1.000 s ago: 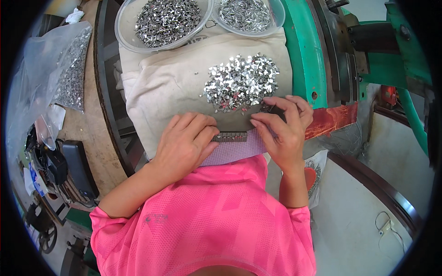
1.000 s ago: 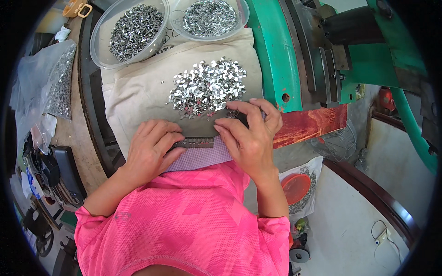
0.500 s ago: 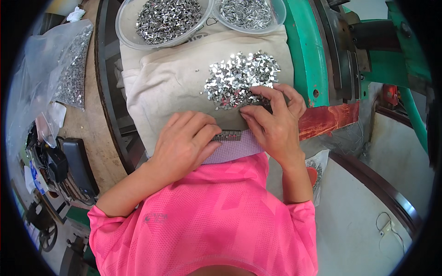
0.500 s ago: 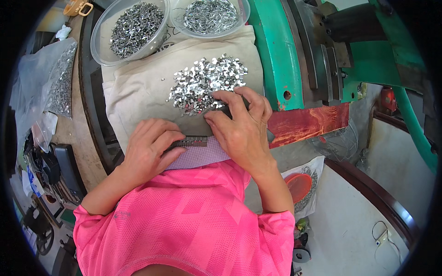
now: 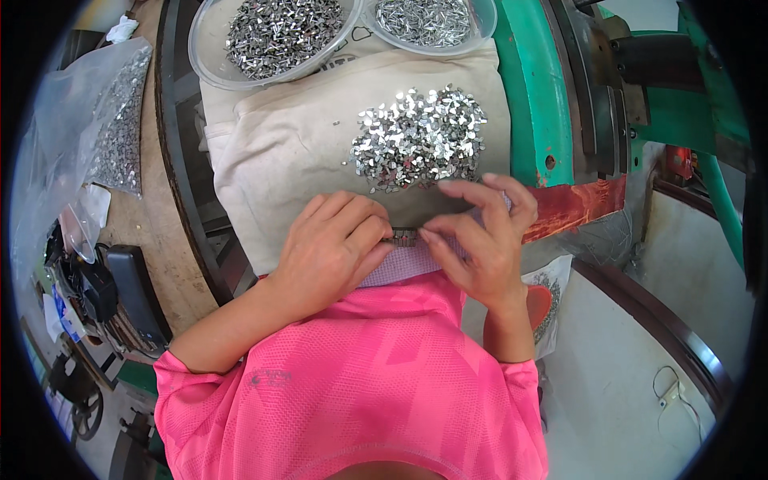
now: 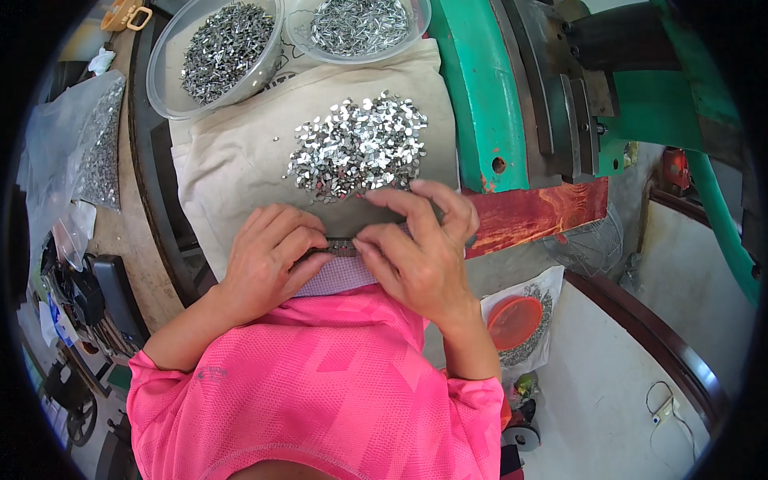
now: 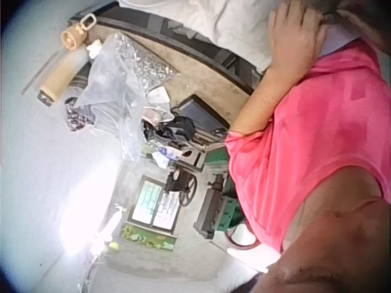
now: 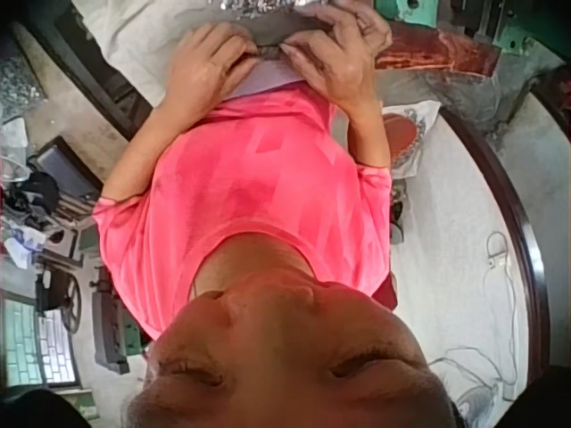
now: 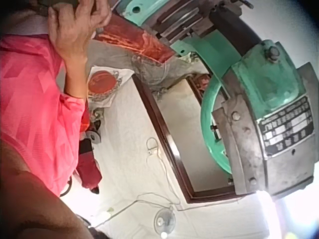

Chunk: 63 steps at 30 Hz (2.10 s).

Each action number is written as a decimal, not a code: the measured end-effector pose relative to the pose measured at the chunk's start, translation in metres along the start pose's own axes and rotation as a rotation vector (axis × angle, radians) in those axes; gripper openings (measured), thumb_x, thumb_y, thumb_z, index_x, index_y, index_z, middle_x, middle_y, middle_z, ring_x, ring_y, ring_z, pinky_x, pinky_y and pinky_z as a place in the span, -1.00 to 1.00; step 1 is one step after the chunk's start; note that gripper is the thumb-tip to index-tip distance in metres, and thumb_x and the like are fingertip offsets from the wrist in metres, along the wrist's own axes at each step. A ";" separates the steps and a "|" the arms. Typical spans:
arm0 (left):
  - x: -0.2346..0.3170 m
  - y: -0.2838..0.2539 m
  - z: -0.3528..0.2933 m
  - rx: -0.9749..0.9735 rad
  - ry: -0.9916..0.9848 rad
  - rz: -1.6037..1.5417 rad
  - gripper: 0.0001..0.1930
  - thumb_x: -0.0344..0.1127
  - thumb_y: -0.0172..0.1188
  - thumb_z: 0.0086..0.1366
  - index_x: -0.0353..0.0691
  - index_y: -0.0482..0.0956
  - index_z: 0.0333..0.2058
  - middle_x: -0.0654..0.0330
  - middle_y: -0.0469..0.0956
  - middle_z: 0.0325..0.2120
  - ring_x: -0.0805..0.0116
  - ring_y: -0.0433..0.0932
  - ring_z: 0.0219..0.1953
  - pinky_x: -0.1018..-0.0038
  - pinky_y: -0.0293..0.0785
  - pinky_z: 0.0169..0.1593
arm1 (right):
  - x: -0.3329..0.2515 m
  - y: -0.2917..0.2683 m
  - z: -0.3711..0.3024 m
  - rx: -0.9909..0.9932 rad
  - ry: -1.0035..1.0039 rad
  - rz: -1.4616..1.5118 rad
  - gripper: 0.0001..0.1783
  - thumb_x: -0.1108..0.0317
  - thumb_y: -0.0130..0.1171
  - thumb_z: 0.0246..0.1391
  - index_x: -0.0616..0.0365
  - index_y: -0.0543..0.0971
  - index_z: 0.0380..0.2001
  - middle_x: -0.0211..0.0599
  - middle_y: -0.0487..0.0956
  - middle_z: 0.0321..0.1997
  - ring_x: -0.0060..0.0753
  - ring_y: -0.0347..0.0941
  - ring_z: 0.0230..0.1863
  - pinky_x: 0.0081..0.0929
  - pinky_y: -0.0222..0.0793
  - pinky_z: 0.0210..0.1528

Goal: The person arranges metal zipper teeth into a grooved metal strip by hand, presses the strip using a stamping machine, and wipes their hands with a cloth.

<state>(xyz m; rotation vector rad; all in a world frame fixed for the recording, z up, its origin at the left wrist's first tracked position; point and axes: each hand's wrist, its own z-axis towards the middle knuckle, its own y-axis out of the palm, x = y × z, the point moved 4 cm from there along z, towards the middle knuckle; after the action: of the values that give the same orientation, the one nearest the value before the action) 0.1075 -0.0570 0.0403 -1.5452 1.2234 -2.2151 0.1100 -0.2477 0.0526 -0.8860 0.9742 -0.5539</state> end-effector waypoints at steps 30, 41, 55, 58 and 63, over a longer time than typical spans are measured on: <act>0.001 -0.046 -0.031 0.299 0.014 0.174 -0.86 -0.35 0.23 0.06 -0.18 0.53 -0.37 0.19 0.51 -0.26 0.23 0.52 -0.20 0.34 0.47 -0.16 | -0.016 0.000 0.001 -0.042 -0.107 -0.129 -0.88 0.32 0.41 -0.07 -0.10 0.70 -0.39 -0.39 0.56 0.04 -0.03 0.16 0.25 -0.10 0.03 0.29; -0.022 -0.274 -0.205 1.356 -0.514 0.653 -0.84 -0.50 0.30 0.22 -0.22 0.64 -0.20 0.25 0.56 -0.24 0.51 0.51 -0.24 0.60 0.46 -0.25 | -0.017 0.000 0.021 0.036 -0.191 -0.094 -0.89 0.43 0.36 -0.03 0.03 0.67 -0.37 -0.34 0.57 0.00 0.04 0.20 0.23 -0.07 0.10 0.27; -0.043 -0.258 -0.181 0.784 -0.793 0.408 -0.85 -0.43 0.30 0.17 -0.28 0.66 -0.26 0.19 0.57 -0.37 0.42 0.55 -0.34 0.50 0.43 -0.30 | -0.023 0.002 0.016 0.060 -0.146 -0.016 -0.89 0.42 0.38 -0.07 0.02 0.68 -0.40 -0.40 0.59 -0.10 -0.07 0.25 0.17 -0.12 0.13 0.23; -0.042 -0.248 -0.156 0.661 -0.654 0.665 -0.86 -0.42 0.31 0.14 -0.25 0.66 -0.29 0.14 0.57 -0.34 0.21 0.57 -0.26 0.36 0.48 -0.19 | -0.022 0.002 0.015 0.058 -0.135 -0.003 -0.88 0.43 0.39 -0.09 0.03 0.68 -0.41 -0.40 0.59 -0.12 -0.07 0.26 0.16 -0.13 0.15 0.21; -0.054 -0.227 -0.116 0.394 -0.555 0.800 -0.79 -0.39 0.35 0.09 -0.22 0.65 -0.25 0.15 0.56 -0.25 0.16 0.52 -0.11 0.28 0.44 -0.07 | -0.026 0.001 0.019 0.078 -0.126 0.057 -0.84 0.44 0.43 -0.15 0.01 0.69 -0.41 -0.41 0.62 -0.20 -0.09 0.31 0.09 -0.18 0.22 0.15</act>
<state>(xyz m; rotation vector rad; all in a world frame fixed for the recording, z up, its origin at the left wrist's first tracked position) 0.1006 0.1808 0.1477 -1.1109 0.9173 -1.2922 0.1148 -0.2202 0.0688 -0.8113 0.8550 -0.4790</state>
